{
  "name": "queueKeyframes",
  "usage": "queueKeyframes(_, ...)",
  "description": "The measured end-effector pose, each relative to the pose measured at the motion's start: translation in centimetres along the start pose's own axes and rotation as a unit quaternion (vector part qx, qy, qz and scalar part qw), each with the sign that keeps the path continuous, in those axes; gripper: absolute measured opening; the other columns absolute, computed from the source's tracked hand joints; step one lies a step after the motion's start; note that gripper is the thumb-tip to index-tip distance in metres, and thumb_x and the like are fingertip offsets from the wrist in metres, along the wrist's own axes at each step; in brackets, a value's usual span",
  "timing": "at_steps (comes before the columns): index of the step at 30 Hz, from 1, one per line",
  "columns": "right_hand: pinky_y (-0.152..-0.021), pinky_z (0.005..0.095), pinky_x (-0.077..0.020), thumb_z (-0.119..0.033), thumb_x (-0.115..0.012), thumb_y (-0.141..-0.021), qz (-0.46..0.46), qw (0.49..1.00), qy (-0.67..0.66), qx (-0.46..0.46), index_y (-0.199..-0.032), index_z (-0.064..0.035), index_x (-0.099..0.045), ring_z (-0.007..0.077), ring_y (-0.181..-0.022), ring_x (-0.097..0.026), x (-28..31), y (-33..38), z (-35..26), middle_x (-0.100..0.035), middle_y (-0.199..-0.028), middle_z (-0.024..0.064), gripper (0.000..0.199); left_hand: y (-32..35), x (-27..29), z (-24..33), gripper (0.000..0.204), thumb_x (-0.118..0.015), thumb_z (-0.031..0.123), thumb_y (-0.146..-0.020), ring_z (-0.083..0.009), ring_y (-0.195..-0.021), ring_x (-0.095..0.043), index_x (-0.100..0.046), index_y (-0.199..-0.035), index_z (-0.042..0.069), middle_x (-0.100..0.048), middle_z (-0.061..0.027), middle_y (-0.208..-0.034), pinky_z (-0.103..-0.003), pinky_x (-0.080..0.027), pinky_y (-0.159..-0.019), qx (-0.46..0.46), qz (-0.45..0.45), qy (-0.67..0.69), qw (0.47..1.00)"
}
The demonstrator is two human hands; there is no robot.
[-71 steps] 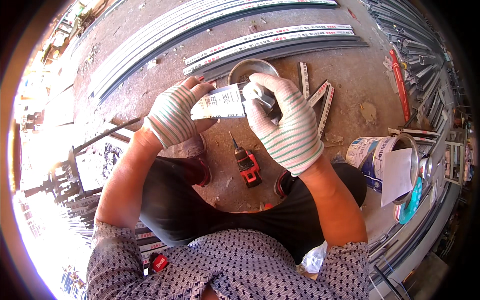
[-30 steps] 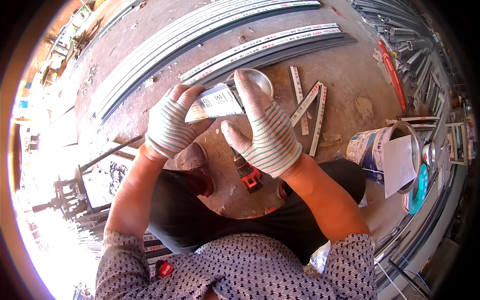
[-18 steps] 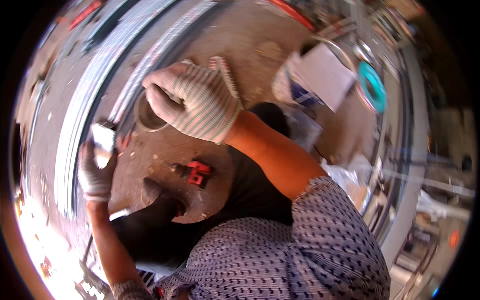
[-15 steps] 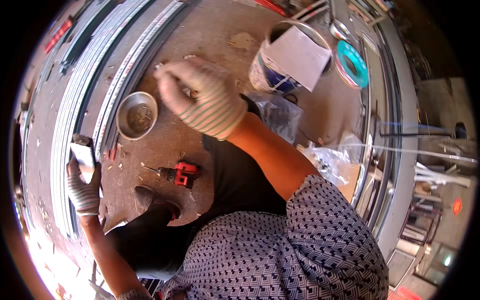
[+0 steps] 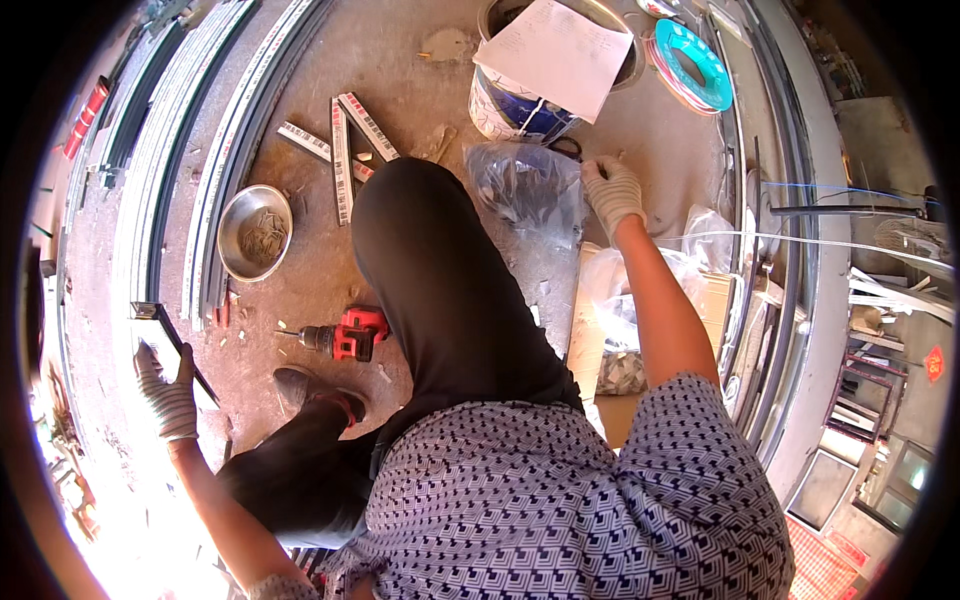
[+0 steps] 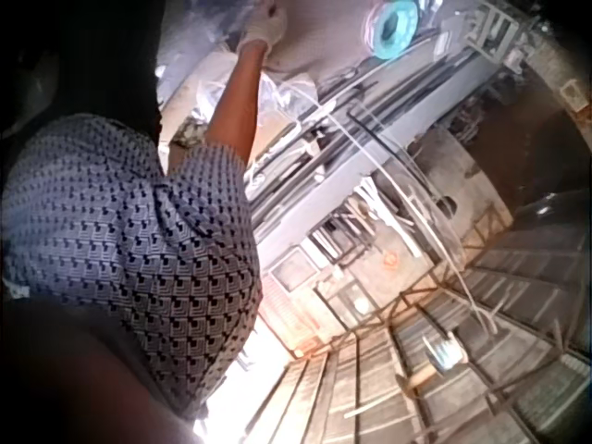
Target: The person sits on the floor and assembles metal frame components. They pick up metal bars, align them, and insert small plastic corner connectors to join the pieces. The person also consults a paper list and handles a power drill.
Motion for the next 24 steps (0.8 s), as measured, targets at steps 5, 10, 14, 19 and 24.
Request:
queueKeyframes(5,-0.077,0.0364,-0.0523,-0.032,-0.059,-0.094,0.002,0.969,0.060,-0.241,-0.110,-0.0043,-0.072,0.0186,-0.081,-0.066,-1.3,-4.9,12.6,-0.072,-0.093,0.0075,0.035,0.1,-1.4,1.0,0.060,-0.087,0.023,-0.081,-0.0239,-0.098,-0.054,-0.057,-0.124,-0.005,-0.059,-0.0105,-0.104,-0.036,-0.046,-0.091,-0.010,-0.020,-0.002,1.000)
queueKeyframes(10,-0.085,0.0388,-0.0513,-0.032,-0.064,-0.093,-0.102,0.975,0.071,-0.183,-0.119,-0.0047,-0.068,0.0249,-0.091,-0.067,-5.4,-4.0,14.5,-0.073,-0.098,0.0095,0.038,0.3,-1.7,-0.1,0.061,-0.088,0.020,-0.080,-0.0227,-0.099,-0.054,-0.057,-0.125,-0.005,-0.058,-0.0095,-0.106,-0.035,-0.045,-0.092,-0.009,-0.016,0.005,1.000)
queueKeyframes(14,-0.097,0.0369,-0.0471,-0.036,-0.059,-0.096,-0.167,0.940,0.282,-0.090,-0.126,-0.0046,-0.065,0.0263,-0.108,-0.065,-9.2,-4.3,13.5,-0.072,-0.113,0.0147,0.044,0.2,-1.5,-0.4,0.062,-0.088,0.019,-0.080,-0.0226,-0.101,-0.054,-0.056,-0.127,-0.005,-0.058,-0.0098,-0.107,-0.035,-0.045,-0.094,0.012,-0.042,-0.009,0.999)
queueKeyframes(19,-0.100,0.0435,-0.0472,-0.056,-0.050,-0.095,-0.193,0.951,0.231,0.065,-0.126,-0.0044,-0.067,0.0385,-0.122,-0.061,-14.7,-5.9,14.7,-0.065,-0.133,0.0189,0.063,0.0,-2.1,-1.0,0.062,-0.088,0.018,-0.080,-0.0226,-0.102,-0.054,-0.055,-0.128,-0.006,-0.058,-0.0100,-0.108,-0.035,-0.045,-0.094,0.004,-0.039,-0.005,0.999)
queueKeyframes(24,-0.103,0.0434,-0.0460,-0.060,-0.049,-0.096,-0.089,0.970,0.128,-0.186,-0.136,-0.0051,-0.059,0.0369,-0.127,-0.059,-15.9,-6.9,21.5,-0.064,-0.135,0.0190,0.069,-0.7,-3.1,0.1,0.058,-0.089,0.017,-0.078,-0.0221,-0.097,-0.053,-0.057,-0.122,-0.005,-0.057,-0.0092,-0.101,-0.036,-0.045,-0.090,0.036,-0.066,0.034,0.997)
Point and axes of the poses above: each hand's wrist, its own y-axis away from the middle knuckle, its own x-axis out of the back of the hand, z = x × y, the point moved 6 cm from there along -y, towards the middle knuckle
